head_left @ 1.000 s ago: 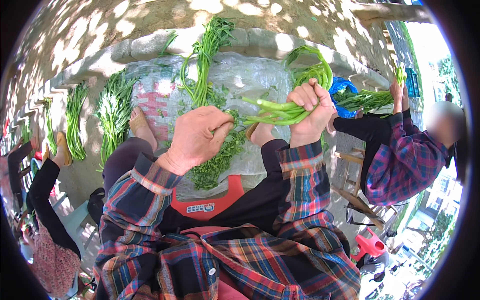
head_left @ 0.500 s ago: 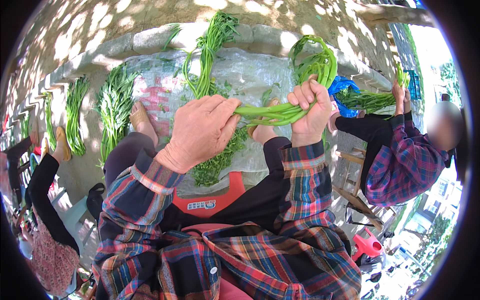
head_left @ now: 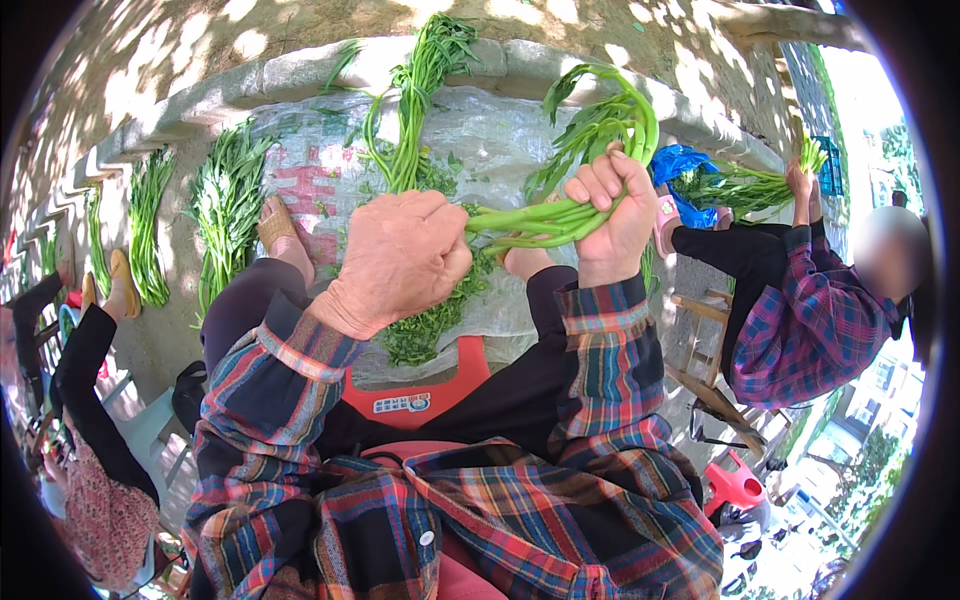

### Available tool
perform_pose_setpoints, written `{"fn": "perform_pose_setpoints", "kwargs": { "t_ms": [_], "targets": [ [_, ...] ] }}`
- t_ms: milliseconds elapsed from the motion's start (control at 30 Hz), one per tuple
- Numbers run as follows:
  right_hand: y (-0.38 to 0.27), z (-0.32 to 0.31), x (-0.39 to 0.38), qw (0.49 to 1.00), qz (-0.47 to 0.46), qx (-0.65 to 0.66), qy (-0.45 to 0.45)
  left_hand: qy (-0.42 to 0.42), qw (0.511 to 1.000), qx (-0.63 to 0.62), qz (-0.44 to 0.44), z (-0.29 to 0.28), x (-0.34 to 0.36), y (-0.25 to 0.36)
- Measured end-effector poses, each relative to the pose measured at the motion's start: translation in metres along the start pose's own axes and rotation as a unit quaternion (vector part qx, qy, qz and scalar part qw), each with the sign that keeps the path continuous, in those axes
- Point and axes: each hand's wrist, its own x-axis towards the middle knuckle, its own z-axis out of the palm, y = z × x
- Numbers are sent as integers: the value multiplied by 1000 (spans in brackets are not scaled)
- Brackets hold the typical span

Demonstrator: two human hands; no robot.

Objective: The person is prepping green vegetable stalks by hand, picking off leaves and breaking stalks into smaller pieces.

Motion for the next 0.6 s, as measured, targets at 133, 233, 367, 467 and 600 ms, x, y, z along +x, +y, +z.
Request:
{"fn": "perform_pose_setpoints", "kwargs": {
  "t_ms": [133, 233, 367, 467, 600],
  "targets": [
    [2, -2, 1, 997, 41, 58, -5, 77, 997, -23, 11, 0, 1, 0],
    [2, -1, 1, 995, 57, 84, -25, 106, 991, -81, -6, 1, -2, 3],
    [-8, -11, 5, 994, 37, 100, -26, 166, 969, -156, -91, -11, -2, 6],
    [-22, -19, 8, 994, -20, 103, -40, 99, 939, -260, -202, -24, -3, -4],
    [-18, -8, -2, 990, 10, 116, -83, -37, 965, -215, -144, -3, -12, -10]
  ]
}}
